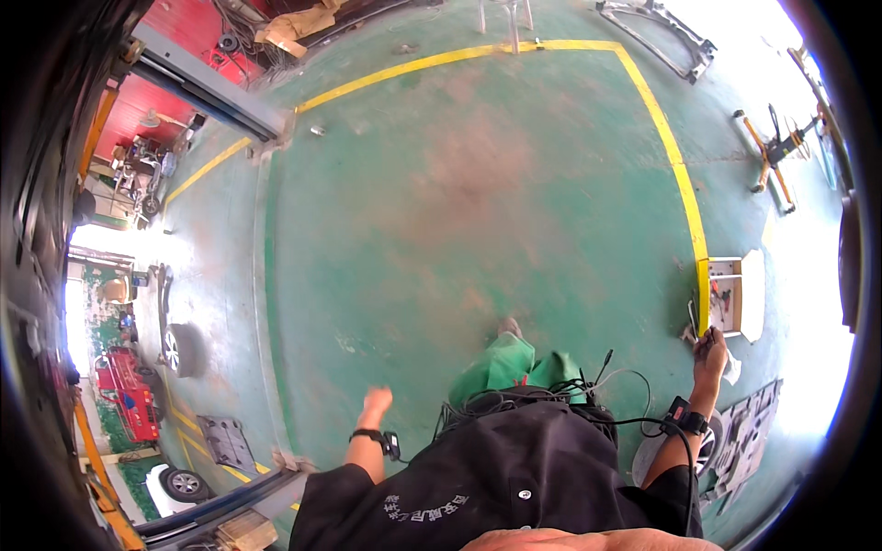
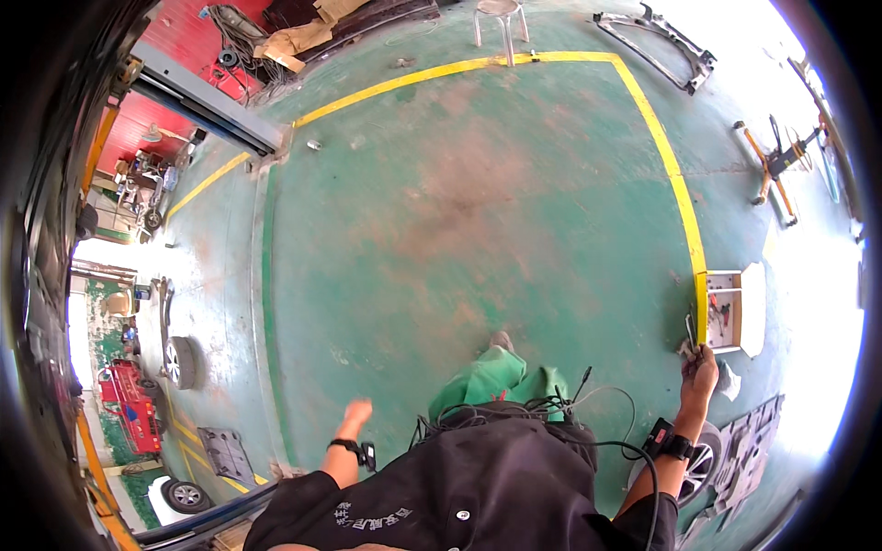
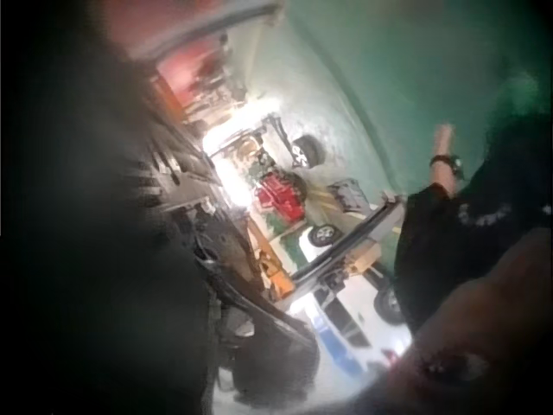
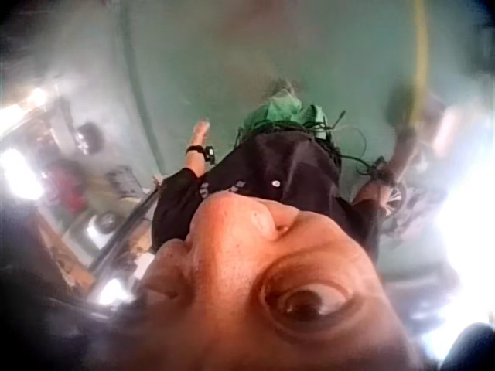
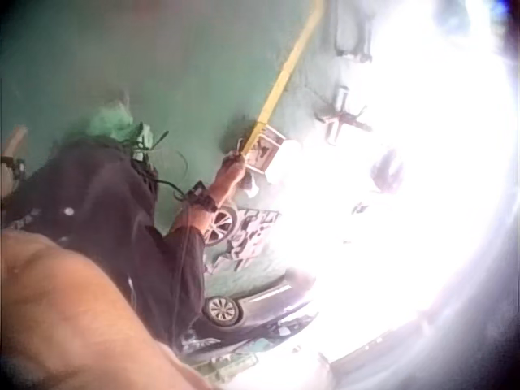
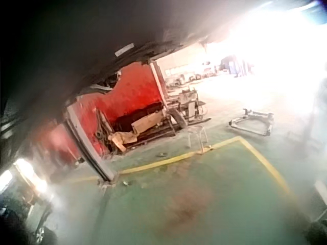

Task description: The person handles small black clips and screws from a box, inserts a clip into the underside of a car's front bumper, presses it into place, and then works on a brake assembly by hand.

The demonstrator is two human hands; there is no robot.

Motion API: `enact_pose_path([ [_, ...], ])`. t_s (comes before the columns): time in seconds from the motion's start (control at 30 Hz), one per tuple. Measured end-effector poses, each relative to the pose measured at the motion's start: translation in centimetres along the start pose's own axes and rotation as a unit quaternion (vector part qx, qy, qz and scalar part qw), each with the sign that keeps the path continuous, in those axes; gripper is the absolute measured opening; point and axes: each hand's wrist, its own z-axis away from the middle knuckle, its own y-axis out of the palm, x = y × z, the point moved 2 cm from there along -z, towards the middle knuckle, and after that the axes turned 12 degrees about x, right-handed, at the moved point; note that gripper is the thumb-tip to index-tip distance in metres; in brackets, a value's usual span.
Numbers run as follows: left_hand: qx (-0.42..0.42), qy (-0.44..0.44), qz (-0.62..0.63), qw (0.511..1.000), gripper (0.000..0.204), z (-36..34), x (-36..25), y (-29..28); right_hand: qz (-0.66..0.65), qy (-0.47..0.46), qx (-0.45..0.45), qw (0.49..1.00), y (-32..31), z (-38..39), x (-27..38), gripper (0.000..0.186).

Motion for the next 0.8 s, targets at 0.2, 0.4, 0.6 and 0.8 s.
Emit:
enact_pose_path([
  [0.2,-0.186,0.206,0.161,0.947,0.035,3.7,-22.6,-24.8,0.004,0.004,-0.015,1.0,6.8,-6.4,0.5,0.016],
  [0.4,-0.215,0.21,0.104,0.948,0.042,5.4,-33.6,-31.0,-0.044,0.013,-0.022,0.999,9.0,-16.5,0.9,0.008],
  [0.6,-0.257,0.154,0.084,0.951,0.044,3.9,-41.7,-36.6,-0.04,0.049,0.011,0.998,17.5,-32.7,5.5,0.01],
  [0.8,-0.371,0.214,0.093,0.899,0.034,2.1,-48.7,-47.8,0.011,0.06,0.103,0.993,36.2,-44.0,13.0,0.012],
])
